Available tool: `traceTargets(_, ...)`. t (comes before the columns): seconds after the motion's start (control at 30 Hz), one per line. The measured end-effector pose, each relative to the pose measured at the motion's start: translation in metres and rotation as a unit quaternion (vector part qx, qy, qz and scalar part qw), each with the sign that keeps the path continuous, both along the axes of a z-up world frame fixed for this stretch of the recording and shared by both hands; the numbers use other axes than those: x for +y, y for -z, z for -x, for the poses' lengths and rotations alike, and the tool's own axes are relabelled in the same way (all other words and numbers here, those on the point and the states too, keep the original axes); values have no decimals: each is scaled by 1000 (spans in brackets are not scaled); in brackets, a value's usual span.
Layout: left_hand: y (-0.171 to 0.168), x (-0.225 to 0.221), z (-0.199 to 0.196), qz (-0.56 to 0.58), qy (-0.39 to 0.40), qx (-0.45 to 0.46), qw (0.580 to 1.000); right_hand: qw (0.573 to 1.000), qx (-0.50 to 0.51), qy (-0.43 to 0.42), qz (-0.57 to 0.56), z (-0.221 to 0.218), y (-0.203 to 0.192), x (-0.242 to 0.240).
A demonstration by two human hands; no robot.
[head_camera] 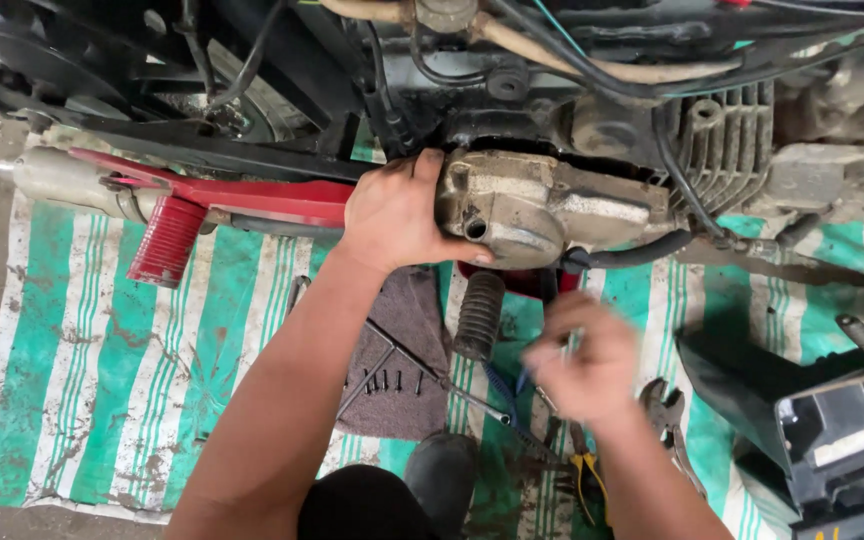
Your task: Removing the crankcase cover from a motorcycle engine by wiggling and pulling it by hand.
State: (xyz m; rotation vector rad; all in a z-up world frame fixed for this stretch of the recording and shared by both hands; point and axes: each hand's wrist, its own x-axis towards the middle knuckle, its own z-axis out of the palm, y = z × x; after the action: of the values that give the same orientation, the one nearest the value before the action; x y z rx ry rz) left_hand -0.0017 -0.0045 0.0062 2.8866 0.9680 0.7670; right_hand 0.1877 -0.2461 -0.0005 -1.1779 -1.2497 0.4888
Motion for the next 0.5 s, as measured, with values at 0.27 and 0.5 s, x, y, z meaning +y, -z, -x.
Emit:
traceTargets(0.27, -1, -4, 1, 13, -8, 7, 1000, 991, -22, -133, 6, 84, -14, 30)
traceTargets(0.5, -6, 2, -2, 2, -7, -2, 1000, 994, -47, -82, -61, 92, -17, 37)
